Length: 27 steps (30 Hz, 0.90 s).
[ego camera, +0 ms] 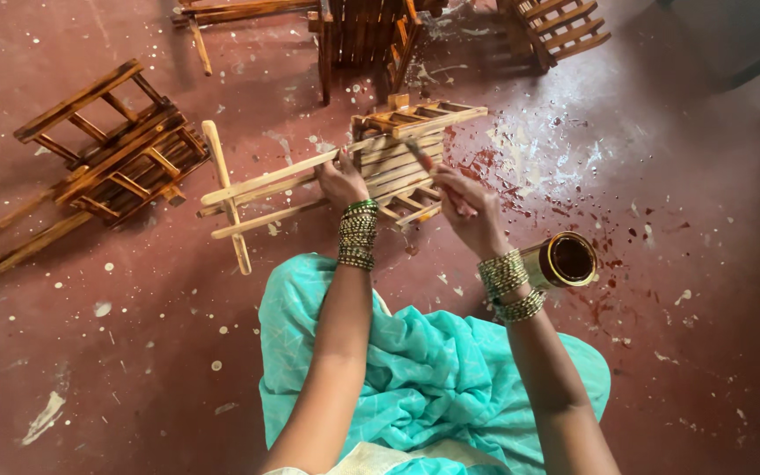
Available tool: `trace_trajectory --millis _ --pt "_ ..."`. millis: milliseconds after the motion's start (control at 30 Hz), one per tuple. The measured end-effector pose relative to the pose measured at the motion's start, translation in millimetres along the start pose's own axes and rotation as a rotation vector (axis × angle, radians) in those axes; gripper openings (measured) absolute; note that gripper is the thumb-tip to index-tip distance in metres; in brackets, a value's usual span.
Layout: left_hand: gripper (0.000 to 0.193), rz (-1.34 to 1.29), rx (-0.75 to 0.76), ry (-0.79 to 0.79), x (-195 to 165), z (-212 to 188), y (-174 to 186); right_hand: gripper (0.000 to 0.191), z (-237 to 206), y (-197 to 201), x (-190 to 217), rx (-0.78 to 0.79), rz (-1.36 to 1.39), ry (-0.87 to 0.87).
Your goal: The person sits on the floor and paints small wooden chair frames with a brush, dipping the brush into a can of dark stain or paint. They rotate and reposition each chair frame to coat the slats and legs, working through the frames one at a time.
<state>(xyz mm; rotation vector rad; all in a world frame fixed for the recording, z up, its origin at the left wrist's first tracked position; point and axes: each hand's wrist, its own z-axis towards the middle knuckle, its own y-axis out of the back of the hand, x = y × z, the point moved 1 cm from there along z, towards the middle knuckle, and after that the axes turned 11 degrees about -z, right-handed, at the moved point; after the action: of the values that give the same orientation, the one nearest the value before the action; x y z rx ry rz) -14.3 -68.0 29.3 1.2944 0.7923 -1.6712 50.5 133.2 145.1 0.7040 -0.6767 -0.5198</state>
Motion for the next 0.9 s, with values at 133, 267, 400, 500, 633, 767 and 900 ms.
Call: trace_trajectory --millis 133,267,400,500,633,767,900 --pt "0.021 0.013 0.003 0.067 1.5 1.6 -0.4 0.027 6.5 9.1 -6.6 0.041 0.284 -0.094" --pt "0.02 0.015 0.02 0.081 5.4 1.7 -1.3 0.023 14.3 9.6 -15.3 0.126 0.362 -0.397" --pt "0.021 0.007 -0.002 0.082 6.7 1.9 0.6 0.02 26.9 3.5 -30.2 0.035 0.828 -0.38" --pt "0.02 0.034 -0.005 0.091 7.3 3.9 1.5 0.02 28.0 2.7 -38.3 0.002 0.9 -0.412" --pt "0.02 0.037 0.025 0.164 8.9 5.5 1.2 0.023 25.5 6.8 -41.6 0.053 0.485 -0.273" --pt "0.02 0.026 0.035 0.173 13.2 5.6 -0.9 0.028 23.4 19.4 -22.3 0.178 0.395 -0.317" --pt "0.02 0.05 0.022 0.133 16.8 4.7 -3.5 0.035 36.3 15.6 4.1 0.223 0.364 -0.063"
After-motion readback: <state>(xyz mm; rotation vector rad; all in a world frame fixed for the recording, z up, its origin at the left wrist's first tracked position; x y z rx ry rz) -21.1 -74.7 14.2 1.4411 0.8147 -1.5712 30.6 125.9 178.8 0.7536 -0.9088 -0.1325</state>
